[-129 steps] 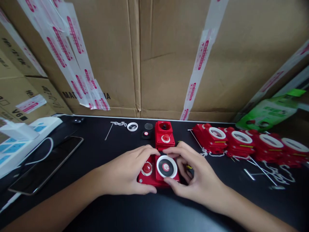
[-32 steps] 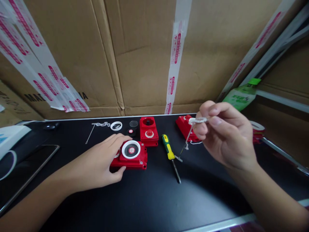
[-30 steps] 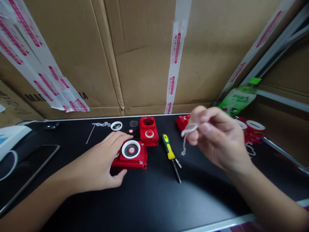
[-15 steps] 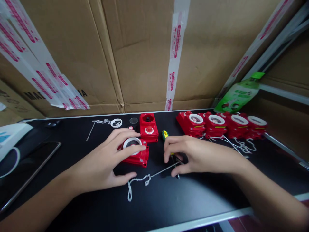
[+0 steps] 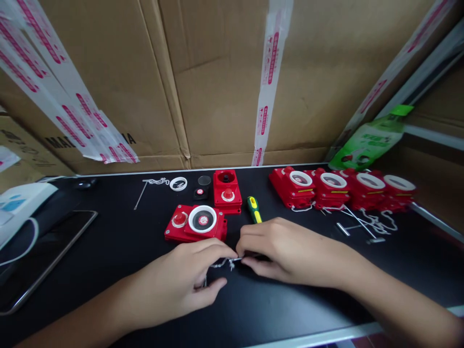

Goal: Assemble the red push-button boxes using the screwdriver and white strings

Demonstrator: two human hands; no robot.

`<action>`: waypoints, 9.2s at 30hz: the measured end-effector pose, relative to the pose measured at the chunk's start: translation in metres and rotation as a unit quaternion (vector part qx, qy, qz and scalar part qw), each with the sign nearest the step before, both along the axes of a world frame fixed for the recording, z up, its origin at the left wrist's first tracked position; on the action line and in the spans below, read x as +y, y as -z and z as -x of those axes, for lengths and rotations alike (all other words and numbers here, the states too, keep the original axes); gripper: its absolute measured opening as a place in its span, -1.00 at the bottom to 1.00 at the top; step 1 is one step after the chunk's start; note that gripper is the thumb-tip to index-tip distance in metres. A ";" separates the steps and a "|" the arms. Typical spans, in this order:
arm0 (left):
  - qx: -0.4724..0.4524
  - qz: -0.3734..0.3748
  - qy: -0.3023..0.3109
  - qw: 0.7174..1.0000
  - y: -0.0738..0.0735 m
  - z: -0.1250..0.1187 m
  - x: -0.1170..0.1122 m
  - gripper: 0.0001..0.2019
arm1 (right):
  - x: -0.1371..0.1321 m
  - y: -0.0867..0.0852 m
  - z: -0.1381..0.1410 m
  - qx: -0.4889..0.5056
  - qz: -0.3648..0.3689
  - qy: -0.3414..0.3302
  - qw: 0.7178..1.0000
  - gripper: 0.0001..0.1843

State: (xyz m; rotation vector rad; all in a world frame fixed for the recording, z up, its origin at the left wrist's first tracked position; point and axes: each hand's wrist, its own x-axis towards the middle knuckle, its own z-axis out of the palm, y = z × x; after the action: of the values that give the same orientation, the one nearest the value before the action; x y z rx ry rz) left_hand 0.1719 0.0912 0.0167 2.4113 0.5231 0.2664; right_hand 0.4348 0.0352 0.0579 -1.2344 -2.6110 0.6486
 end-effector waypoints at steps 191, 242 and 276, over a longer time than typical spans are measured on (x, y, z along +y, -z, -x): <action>-0.062 -0.113 -0.187 0.974 -0.015 0.014 0.047 -0.28 | 0.017 0.047 0.023 0.430 0.311 0.266 0.805 -0.70; -0.095 -0.107 -0.157 0.977 -0.014 0.016 0.047 -0.29 | 0.018 0.056 0.023 0.492 0.388 0.273 0.730 -0.53; 0.025 -0.114 -0.116 0.986 -0.023 0.021 0.053 -0.39 | 0.023 0.054 0.040 0.138 -0.093 0.217 0.962 -0.81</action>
State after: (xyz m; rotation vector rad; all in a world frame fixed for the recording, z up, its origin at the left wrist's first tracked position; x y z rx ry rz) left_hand 0.1507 0.1440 0.0399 2.5833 0.8383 0.3859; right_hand 0.3944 0.0584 0.0042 -1.4688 -2.0304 0.4416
